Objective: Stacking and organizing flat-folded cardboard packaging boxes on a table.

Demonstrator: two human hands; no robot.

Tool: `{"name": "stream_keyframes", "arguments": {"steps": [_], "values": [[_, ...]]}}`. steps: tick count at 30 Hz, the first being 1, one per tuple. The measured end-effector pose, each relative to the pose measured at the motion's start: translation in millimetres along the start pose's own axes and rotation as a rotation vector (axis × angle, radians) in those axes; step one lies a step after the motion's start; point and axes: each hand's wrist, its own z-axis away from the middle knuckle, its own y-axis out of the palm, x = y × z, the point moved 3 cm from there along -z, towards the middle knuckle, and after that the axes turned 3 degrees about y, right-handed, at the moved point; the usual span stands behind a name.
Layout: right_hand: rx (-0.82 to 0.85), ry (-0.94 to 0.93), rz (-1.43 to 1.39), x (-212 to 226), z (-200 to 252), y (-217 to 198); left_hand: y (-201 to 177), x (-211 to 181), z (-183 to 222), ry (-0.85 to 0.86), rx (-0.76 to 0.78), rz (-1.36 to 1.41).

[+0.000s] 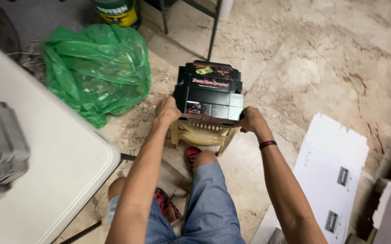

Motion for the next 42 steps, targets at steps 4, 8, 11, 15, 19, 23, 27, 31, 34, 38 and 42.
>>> {"name": "stream_keyframes", "arguments": {"steps": [4,8,11,15,19,23,27,31,34,38,42], "values": [[0.006,0.068,-0.233,-19.8,-2.8,0.4,-28.5,-44.1,57.1,-0.092,0.077,-0.039],[-0.273,-0.236,-0.085,-62.3,7.6,33.8,-56.5,-76.5,152.0,-0.079,0.042,0.221],[-0.354,-0.246,-0.423,-79.4,50.1,92.0,-62.2,-79.7,249.4,0.363,0.028,0.270],[-0.330,-0.351,-0.463,-71.7,102.1,175.1,-154.5,-90.9,397.3,0.504,-0.045,0.126],[-0.338,-0.437,-0.176,-71.0,108.8,228.2,-265.4,-51.6,468.3,0.491,-0.651,-0.096],[-0.618,-0.667,0.130,-82.4,85.8,263.0,-394.0,19.2,477.2,-0.013,-0.967,-0.312],[-0.678,-0.734,0.157,-93.6,48.5,279.5,-451.9,85.8,465.4,-0.495,-0.801,-0.071],[-0.839,-0.727,0.042,-84.9,63.6,277.7,-459.8,126.1,446.9,-0.768,-0.538,0.081],[-0.698,-0.657,0.090,-93.9,57.4,272.0,-469.8,141.1,431.7,-0.812,-0.528,0.033],[-0.556,-0.517,0.137,-96.9,53.7,266.8,-480.4,137.7,424.0,-0.841,-0.500,-0.054],[-0.459,-0.467,0.131,-90.4,59.5,264.9,-489.7,137.4,411.7,-0.917,-0.425,-0.127]]}}
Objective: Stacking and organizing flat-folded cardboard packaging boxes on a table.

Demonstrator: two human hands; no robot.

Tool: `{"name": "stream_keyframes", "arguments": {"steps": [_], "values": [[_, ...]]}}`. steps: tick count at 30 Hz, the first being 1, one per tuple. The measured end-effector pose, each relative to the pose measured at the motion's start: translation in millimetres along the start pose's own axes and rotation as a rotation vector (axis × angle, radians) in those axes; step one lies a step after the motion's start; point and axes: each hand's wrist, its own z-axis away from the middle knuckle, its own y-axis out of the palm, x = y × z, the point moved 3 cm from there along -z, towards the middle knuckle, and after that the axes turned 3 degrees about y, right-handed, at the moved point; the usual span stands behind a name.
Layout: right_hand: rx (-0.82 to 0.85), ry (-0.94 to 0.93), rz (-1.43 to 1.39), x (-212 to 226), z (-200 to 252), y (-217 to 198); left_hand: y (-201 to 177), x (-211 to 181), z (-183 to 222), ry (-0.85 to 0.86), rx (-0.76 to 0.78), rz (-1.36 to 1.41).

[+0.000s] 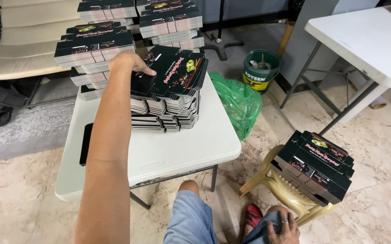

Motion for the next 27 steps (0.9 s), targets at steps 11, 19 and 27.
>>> {"name": "stream_keyframes", "arguments": {"steps": [11,19,27], "values": [[-0.218,-0.145,-0.020,18.0,12.3,-11.3,-7.0,-8.9,-9.2,-0.027,0.006,-0.111],[-0.241,-0.139,0.004,13.6,10.8,-2.0,-21.6,14.9,45.4,-0.034,0.261,0.212],[0.179,-0.025,0.018,185.9,13.8,-112.7,4.7,45.4,96.1,0.175,0.122,0.838]]}}
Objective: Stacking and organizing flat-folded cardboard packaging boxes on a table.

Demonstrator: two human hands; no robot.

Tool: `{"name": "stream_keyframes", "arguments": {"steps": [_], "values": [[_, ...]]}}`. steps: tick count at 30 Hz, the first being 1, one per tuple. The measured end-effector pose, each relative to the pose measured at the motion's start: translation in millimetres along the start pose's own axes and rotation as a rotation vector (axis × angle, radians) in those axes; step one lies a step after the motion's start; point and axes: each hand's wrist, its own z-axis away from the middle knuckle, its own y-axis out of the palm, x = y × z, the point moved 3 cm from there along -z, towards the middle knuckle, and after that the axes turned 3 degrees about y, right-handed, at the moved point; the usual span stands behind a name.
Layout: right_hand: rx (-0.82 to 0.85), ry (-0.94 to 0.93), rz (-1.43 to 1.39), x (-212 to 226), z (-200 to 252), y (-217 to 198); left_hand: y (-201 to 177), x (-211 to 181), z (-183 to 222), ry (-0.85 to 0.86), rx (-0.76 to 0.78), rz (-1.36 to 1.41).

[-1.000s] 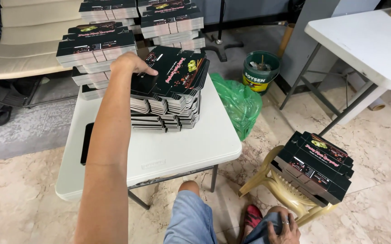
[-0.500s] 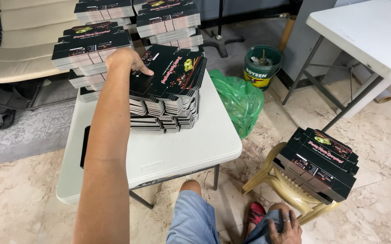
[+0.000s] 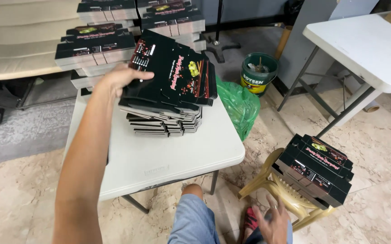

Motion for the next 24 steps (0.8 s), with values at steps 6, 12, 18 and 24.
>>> {"name": "stream_keyframes", "arguments": {"steps": [6,12,18,24], "values": [[0.117,-0.241,-0.860,176.7,3.9,-124.8,26.6,61.1,7.7,0.337,-0.120,0.455],[0.606,-0.594,-1.835,206.4,-74.5,1.7,130.4,157.6,37.6,0.508,-0.335,0.897],[0.245,-0.274,-1.819,253.1,12.6,-62.9,183.1,214.3,51.6,0.680,-0.424,1.072],[0.136,-0.147,-1.114,255.2,-10.2,-124.7,84.1,213.3,73.8,0.855,-0.545,0.793]]}}
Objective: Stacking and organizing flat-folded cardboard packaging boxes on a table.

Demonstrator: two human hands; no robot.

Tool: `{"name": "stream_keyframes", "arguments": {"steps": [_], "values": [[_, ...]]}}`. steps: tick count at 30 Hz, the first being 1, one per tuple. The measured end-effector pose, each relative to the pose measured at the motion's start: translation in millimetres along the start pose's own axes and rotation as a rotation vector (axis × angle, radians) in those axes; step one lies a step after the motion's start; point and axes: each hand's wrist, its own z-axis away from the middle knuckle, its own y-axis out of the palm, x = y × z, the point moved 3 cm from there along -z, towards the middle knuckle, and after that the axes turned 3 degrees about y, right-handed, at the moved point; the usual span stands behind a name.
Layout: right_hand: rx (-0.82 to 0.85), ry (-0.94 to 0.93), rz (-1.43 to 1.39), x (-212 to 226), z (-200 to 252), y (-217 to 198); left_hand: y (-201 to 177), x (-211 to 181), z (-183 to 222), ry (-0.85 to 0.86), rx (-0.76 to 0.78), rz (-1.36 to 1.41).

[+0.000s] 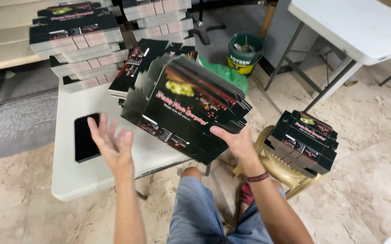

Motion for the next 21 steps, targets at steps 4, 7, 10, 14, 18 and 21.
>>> {"name": "stream_keyframes", "arguments": {"steps": [4,7,10,14,18,21], "values": [[0.394,-0.340,0.050,52.3,-22.6,4.2,6.5,-18.2,-21.4,0.090,0.298,-0.260],[0.602,-0.335,0.047,0.5,-76.2,7.1,13.0,-4.1,-21.5,0.001,0.350,-0.297],[0.632,-0.289,0.111,-20.9,-108.1,-4.6,12.2,22.6,-17.8,-0.094,0.300,-0.289],[0.456,-0.274,0.374,-24.3,-112.9,-23.7,9.4,41.8,-18.7,-0.098,0.283,-0.283],[0.282,-0.266,0.412,-32.7,-64.8,-0.4,15.2,24.7,-10.5,-0.149,0.305,-0.232],[0.250,-0.430,0.064,-41.3,-49.4,10.7,11.0,50.0,1.3,-0.146,0.310,-0.278]]}}
